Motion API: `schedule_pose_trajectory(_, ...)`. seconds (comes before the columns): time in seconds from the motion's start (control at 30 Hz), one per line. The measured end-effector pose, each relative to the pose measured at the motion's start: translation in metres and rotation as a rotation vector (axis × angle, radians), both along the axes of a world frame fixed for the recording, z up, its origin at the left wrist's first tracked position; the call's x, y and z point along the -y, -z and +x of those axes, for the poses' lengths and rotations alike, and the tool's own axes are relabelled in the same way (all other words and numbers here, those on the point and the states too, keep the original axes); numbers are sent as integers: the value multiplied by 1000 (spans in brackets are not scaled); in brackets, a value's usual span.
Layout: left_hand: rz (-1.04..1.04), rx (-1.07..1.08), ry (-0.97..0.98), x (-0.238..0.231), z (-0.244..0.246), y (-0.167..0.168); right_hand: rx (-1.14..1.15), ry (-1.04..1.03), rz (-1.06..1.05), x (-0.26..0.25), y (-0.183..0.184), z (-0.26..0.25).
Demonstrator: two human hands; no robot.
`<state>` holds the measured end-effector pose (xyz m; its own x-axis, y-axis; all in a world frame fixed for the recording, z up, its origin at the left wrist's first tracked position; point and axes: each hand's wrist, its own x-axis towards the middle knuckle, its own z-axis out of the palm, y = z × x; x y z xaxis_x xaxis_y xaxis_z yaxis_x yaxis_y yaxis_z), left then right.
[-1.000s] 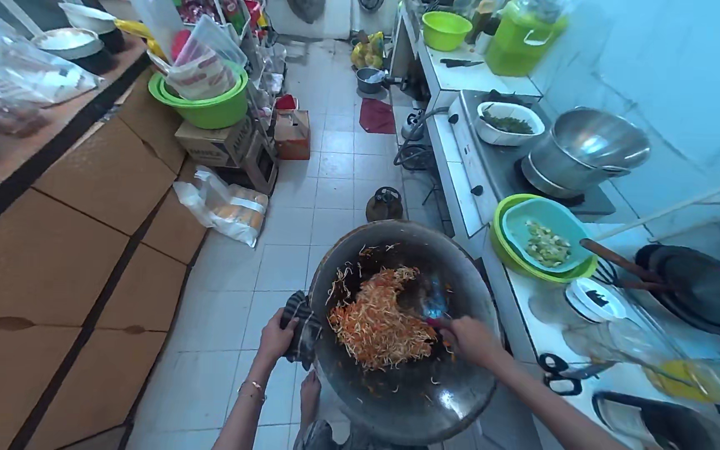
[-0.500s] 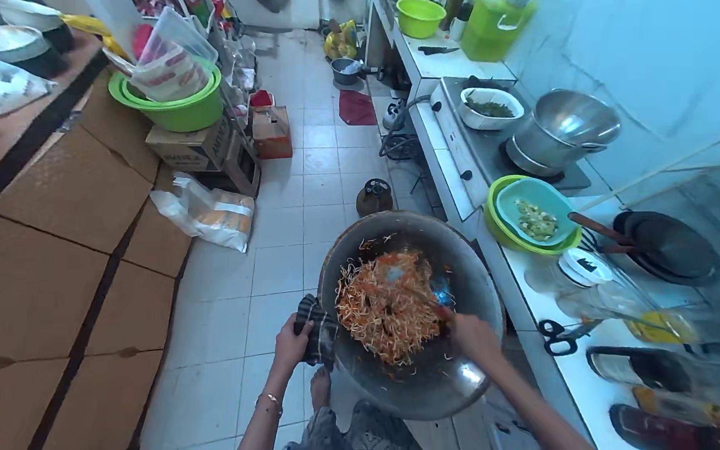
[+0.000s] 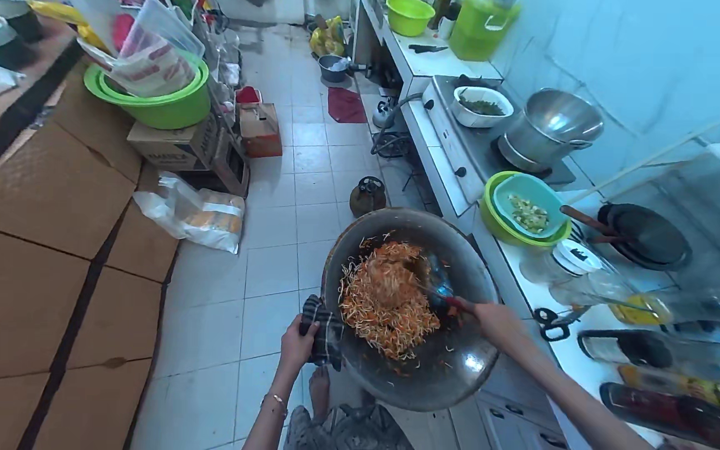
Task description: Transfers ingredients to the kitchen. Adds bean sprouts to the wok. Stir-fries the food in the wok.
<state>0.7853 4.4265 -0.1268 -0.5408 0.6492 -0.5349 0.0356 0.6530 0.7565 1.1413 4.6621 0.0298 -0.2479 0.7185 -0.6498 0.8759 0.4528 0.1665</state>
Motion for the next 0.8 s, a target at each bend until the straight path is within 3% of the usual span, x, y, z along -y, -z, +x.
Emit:
schedule_pose_trajectory(0.1, 3, 0, -11, -1, 1, 1, 152, 15, -23, -1, -48, 21)
schedule_pose_trajectory(0.2, -3, -2, -11, -2, 4, -2, 271, 51, -241, 1, -44, 24)
schedule_pose_trajectory(0.3, -20, -13, -5, -2, 3, -2, 37, 139, -487, 19, 4, -5)
schedule_pose_trajectory(0.4, -17, 4, 11, -2, 2, -2, -376, 562, -643, 49, 72, -41)
schedule_pose_trajectory(0.5, -12, 33, 23, -4, 0, -4, -778, 905, -459, 75, 113, -55)
schedule_pose_trajectory(0.53, -12, 39, 28, -2, -2, -4, -804, 879, -335, 81, 110, -54)
schedule_pose_trajectory(0.67, -5, 40, 4, -2, -1, -1, -565, 465, 67, 115, 71, -19)
schedule_pose_trajectory(0.8, -15, 14, 17, -3, -2, 1, -233, 324, 0, 112, 45, 12)
